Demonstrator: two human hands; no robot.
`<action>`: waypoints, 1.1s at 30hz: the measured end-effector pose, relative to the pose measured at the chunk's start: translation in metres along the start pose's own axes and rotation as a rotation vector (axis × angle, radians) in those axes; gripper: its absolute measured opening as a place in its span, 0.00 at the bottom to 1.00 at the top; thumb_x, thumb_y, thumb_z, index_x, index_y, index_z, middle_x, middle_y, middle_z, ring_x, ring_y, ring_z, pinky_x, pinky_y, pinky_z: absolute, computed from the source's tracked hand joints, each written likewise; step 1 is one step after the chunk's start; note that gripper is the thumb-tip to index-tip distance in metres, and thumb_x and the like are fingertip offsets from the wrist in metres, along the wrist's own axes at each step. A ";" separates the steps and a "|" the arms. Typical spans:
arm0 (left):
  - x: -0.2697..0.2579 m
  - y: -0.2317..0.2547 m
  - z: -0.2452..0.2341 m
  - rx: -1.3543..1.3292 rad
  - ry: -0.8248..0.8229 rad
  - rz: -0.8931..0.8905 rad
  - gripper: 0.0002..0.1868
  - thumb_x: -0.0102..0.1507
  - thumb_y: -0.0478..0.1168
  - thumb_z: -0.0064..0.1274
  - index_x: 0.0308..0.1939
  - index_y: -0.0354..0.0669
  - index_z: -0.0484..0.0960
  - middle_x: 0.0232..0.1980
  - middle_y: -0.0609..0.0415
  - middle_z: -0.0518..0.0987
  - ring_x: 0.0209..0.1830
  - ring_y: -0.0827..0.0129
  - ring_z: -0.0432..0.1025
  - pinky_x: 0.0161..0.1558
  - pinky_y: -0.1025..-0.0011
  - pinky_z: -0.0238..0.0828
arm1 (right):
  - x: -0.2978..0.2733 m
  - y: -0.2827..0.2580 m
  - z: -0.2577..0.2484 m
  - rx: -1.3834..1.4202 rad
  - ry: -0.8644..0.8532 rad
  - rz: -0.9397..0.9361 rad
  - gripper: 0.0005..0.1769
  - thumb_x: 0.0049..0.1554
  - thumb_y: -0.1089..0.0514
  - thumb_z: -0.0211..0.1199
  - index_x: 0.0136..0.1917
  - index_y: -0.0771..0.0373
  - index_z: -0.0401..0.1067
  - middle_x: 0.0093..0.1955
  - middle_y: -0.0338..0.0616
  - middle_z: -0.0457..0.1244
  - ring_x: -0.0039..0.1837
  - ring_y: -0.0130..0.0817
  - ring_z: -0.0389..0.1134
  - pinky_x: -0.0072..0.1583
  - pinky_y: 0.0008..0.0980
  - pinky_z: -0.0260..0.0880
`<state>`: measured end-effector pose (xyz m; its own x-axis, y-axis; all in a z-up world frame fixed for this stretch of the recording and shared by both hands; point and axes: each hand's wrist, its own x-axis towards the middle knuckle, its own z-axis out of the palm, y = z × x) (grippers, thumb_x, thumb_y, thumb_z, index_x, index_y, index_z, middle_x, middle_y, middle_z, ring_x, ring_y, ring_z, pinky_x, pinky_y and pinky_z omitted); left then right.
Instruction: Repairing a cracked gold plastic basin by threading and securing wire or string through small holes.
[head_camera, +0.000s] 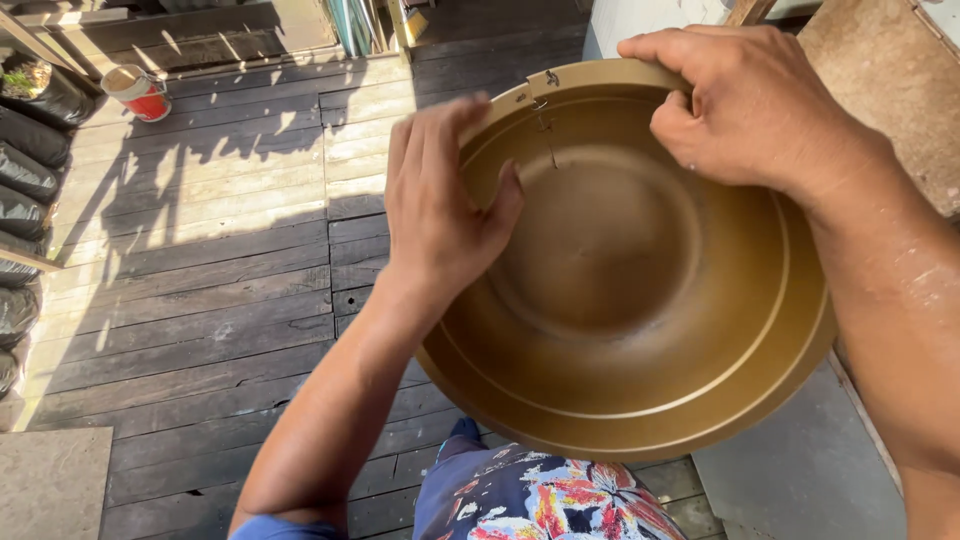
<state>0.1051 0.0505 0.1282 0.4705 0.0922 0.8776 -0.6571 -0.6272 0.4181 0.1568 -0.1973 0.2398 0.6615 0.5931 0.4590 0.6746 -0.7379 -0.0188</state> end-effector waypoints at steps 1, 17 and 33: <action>0.012 -0.007 0.002 0.052 -0.035 0.062 0.25 0.61 0.33 0.62 0.59 0.39 0.69 0.55 0.44 0.79 0.55 0.50 0.73 0.60 0.59 0.72 | 0.004 0.006 -0.001 -0.008 -0.026 -0.009 0.28 0.53 0.68 0.56 0.67 0.62 0.75 0.47 0.54 0.70 0.45 0.47 0.72 0.54 0.45 0.72; 0.021 -0.078 0.044 -0.597 -0.780 -0.408 0.23 0.64 0.27 0.50 0.63 0.36 0.73 0.52 0.53 0.83 0.54 0.73 0.77 0.58 0.73 0.73 | -0.008 0.021 0.043 -0.023 -0.048 0.106 0.27 0.52 0.65 0.57 0.65 0.58 0.77 0.51 0.50 0.71 0.52 0.51 0.71 0.59 0.51 0.69; 0.008 -0.095 0.054 -0.671 -0.803 -0.596 0.17 0.66 0.28 0.51 0.59 0.37 0.77 0.48 0.55 0.83 0.49 0.74 0.75 0.55 0.74 0.72 | -0.031 -0.035 0.209 1.232 0.376 0.694 0.11 0.59 0.58 0.68 0.54 0.63 0.77 0.44 0.35 0.70 0.45 0.23 0.70 0.50 0.26 0.72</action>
<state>0.2034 0.0693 0.0829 0.8799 -0.4271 0.2085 -0.2754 -0.1007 0.9560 0.1808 -0.1224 0.0408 0.9712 -0.0187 0.2374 0.2377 0.0168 -0.9712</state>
